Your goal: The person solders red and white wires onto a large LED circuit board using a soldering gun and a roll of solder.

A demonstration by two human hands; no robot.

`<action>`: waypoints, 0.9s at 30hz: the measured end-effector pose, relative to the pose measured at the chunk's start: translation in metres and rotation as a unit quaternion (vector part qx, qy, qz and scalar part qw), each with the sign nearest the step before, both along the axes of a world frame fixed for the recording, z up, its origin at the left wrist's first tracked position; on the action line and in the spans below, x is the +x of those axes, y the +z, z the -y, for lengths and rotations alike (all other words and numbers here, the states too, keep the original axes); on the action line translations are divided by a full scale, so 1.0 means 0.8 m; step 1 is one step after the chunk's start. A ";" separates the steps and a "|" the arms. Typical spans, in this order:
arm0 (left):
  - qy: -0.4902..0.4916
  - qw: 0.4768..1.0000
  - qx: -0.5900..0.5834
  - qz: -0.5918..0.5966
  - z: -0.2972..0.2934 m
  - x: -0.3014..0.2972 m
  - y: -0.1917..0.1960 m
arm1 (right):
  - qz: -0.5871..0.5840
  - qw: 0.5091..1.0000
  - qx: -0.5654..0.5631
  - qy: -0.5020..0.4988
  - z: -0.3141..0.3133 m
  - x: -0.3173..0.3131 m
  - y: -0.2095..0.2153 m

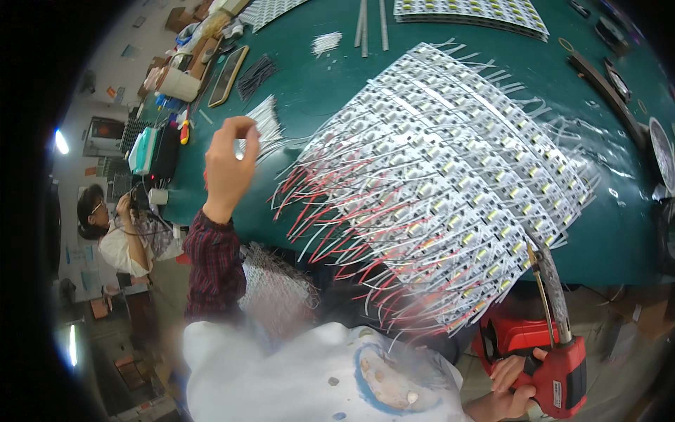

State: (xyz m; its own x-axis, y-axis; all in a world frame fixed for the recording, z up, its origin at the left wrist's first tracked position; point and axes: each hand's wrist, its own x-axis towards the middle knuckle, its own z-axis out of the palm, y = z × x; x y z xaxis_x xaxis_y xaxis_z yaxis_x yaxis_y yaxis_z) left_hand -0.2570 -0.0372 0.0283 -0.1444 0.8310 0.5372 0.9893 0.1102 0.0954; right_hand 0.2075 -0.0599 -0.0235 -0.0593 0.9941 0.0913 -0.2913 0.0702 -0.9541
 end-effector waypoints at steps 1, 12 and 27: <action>0.014 0.998 0.049 0.041 -0.004 0.003 -0.002 | -0.017 0.999 0.013 0.042 -0.002 0.003 0.000; -0.184 0.905 -0.096 0.372 -0.033 0.272 0.018 | 0.036 0.997 0.000 0.068 0.006 0.024 0.007; -0.226 0.949 -0.116 0.187 -0.053 0.330 -0.035 | 0.035 0.995 0.015 0.089 0.034 0.061 -0.019</action>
State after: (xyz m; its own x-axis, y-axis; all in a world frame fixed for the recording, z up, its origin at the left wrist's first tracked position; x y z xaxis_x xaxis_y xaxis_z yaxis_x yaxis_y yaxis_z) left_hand 0.0071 0.0052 0.0003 0.1098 0.9435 0.3125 0.8424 -0.2552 0.4746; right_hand 0.2562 -0.0868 -0.0389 -0.2407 0.9642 0.1110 -0.2352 0.0531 -0.9705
